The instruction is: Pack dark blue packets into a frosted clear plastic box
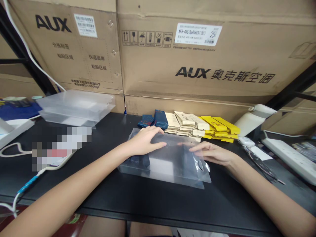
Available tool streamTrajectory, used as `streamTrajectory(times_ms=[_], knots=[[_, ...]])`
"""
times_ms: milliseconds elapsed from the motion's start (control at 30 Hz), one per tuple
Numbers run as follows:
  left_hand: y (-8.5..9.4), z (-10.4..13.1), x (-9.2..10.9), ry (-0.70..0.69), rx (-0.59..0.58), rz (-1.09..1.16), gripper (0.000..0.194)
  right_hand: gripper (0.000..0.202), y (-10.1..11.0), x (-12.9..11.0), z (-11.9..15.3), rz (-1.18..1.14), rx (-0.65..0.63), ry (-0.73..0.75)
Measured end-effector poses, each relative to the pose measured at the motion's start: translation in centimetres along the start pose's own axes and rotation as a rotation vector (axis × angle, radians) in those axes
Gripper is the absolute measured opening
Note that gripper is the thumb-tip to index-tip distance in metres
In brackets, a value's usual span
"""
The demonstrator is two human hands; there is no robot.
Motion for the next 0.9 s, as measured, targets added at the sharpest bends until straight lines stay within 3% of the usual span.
streamTrajectory(times_ms=[233,433,667,900], knots=[[-0.1,0.0,0.0,-0.007,0.0,-0.008,0.031,0.046,0.5,0.6,-0.2,0.143,0.21,-0.094],[-0.1,0.0,0.0,-0.009,0.002,-0.007,0.031,0.071,0.2,0.6,-0.4,0.106,0.154,-0.017],[-0.1,0.0,-0.1,-0.012,0.002,-0.014,0.031,0.067,-0.3,-0.1,-0.5,0.084,0.115,0.077],[-0.1,0.0,0.0,-0.011,0.003,-0.008,0.033,0.052,-1.7,0.0,-0.7,-0.029,0.13,-0.029]])
Point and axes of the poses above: each hand's wrist, its own z-axis away from the middle knuckle, its own y-axis out of the back of the hand, x = y × z, the point moved 7 cm from there along -z, towards the middle knuckle, and after that the axes turned 9 degrees about z, right-handed, at the moved point
